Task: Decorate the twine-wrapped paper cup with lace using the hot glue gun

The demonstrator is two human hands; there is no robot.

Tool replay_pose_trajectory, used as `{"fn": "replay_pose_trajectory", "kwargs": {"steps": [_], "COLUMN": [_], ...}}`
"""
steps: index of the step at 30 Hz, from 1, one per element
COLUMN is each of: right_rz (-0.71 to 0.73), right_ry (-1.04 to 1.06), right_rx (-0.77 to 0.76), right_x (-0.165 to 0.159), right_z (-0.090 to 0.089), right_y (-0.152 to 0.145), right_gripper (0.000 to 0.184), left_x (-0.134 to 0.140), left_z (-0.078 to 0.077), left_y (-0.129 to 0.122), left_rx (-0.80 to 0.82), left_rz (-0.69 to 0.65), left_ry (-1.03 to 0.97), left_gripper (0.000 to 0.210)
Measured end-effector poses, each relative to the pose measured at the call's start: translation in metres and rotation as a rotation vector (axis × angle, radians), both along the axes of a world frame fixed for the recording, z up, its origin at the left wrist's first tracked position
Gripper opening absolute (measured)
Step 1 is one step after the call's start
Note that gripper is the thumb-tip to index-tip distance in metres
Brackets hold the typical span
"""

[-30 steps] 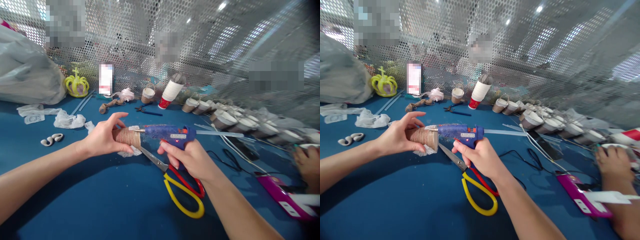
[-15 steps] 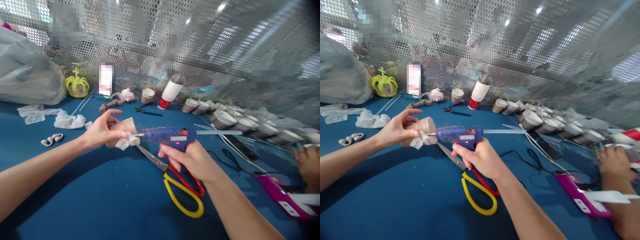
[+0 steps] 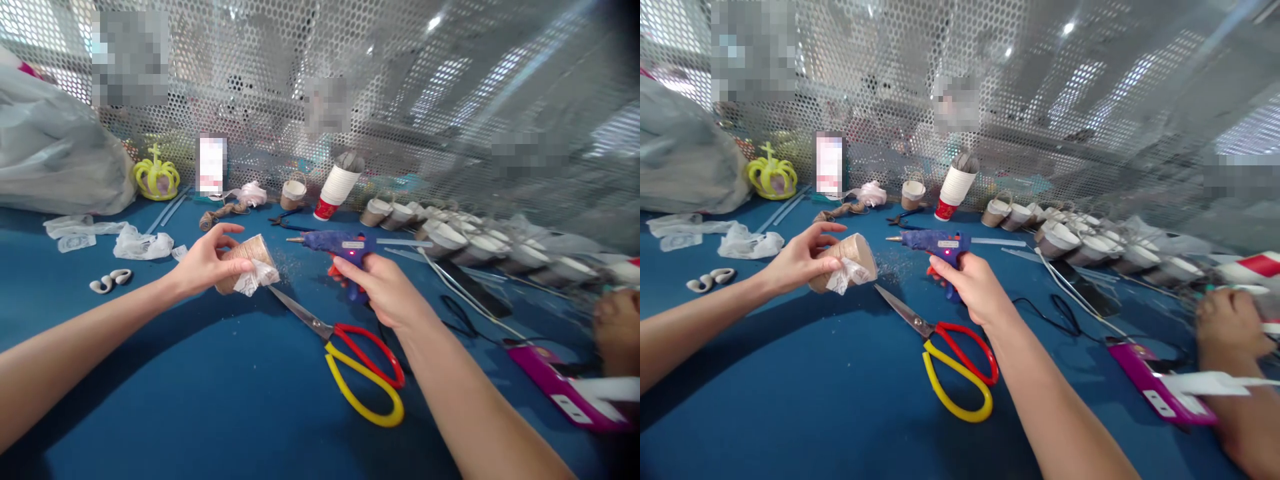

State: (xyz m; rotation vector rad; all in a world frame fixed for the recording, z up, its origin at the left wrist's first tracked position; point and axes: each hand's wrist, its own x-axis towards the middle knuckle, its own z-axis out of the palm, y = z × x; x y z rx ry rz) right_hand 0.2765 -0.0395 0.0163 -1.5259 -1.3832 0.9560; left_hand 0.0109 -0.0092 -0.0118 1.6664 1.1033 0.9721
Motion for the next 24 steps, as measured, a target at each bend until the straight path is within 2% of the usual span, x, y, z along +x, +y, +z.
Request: {"fn": "replay_pose_trajectory", "kwargs": {"steps": [7, 10, 13, 17, 20, 24], "right_rz": [-0.058, -0.048, 0.029, 0.163, 0.271, 0.282], "right_ry": [-0.057, -0.012, 0.077, 0.134, 0.051, -0.092], "right_rx": [-0.077, -0.067, -0.038, 0.015, 0.111, 0.179], "right_x": [0.004, 0.0, -0.004, -0.011, -0.016, -0.021], "right_z": [-0.032, -0.035, -0.024, -0.001, 0.01, 0.015], "right_y": [0.034, 0.038, 0.029, 0.001, -0.018, -0.029], "right_gripper": [0.033, 0.03, 0.027, 0.03, 0.027, 0.025], "left_x": [0.007, 0.008, 0.007, 0.005, 0.007, 0.009], "left_z": [-0.003, -0.003, -0.002, -0.002, -0.003, -0.001], "left_y": [-0.007, -0.009, -0.009, -0.007, -0.006, -0.009], "left_rx": [0.004, 0.007, 0.004, -0.066, -0.221, -0.354], "left_rz": [-0.022, -0.035, -0.029, -0.041, -0.065, -0.113], "left_ry": [-0.035, -0.041, -0.03, -0.053, -0.112, -0.232], "left_gripper": [0.077, 0.077, 0.076, 0.06, 0.057, 0.06]}}
